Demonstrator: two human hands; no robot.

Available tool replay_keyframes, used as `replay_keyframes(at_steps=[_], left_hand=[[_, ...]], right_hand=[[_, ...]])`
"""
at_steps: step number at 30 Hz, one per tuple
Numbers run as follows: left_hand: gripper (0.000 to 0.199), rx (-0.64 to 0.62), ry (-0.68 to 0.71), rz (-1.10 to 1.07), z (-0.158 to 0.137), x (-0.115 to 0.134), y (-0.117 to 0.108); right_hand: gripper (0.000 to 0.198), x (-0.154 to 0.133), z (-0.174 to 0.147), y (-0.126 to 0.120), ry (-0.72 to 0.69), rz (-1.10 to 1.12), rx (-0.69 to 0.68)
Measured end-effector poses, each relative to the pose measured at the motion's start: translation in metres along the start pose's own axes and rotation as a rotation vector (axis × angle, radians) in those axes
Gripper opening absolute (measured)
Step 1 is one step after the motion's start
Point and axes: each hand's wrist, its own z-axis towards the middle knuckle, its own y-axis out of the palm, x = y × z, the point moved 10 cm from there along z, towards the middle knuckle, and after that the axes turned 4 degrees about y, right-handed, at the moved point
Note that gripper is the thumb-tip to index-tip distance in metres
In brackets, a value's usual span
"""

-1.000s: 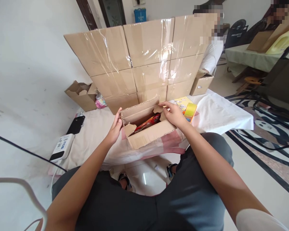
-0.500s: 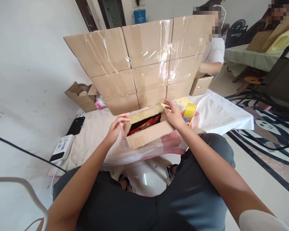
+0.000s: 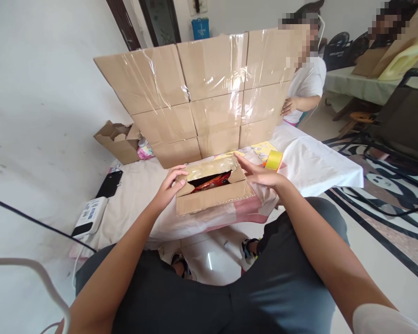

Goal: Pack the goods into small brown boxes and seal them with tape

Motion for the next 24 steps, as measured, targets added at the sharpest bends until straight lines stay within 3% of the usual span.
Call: replay_keyframes(at_steps=[3,8,12,16,18,21,24], left_hand=[[0.027,-0.006,-0.016,-0.043,0.001,-0.004,-0.002],[0.03,0.051,-0.044,-0.128,0.002,-0.017,-0.013],[0.031,0.062,-0.085,-0.183,0.0,-0.025,-0.009],[0.032,0.131,-0.113,-0.228,-0.003,-0.03,-0.007],[0.032,0.141,-0.137,-0.228,-0.005,-0.031,-0.005],[0.041,0.151,-0.166,-0.255,-0.007,-0.032,-0.004],[0.05,0.174,-0.052,-0.177,-0.009,-0.018,-0.012]], right_hand=[[0.12,-0.004,-0.011,0.013,-0.02,-0.032,-0.119],[0.13,-0.016,-0.022,0.029,-0.059,-0.219,-0.177],[0.13,-0.041,-0.025,0.028,-0.187,-0.374,0.041],[0.097,-0.059,-0.022,0.035,-0.329,-0.253,0.266],[0.088,-0.053,-0.017,0.033,-0.286,-0.147,0.347],[0.093,-0.042,-0.011,0.03,-0.201,-0.041,0.397],[0.096,-0.04,-0.009,0.031,-0.161,-0.039,0.39]])
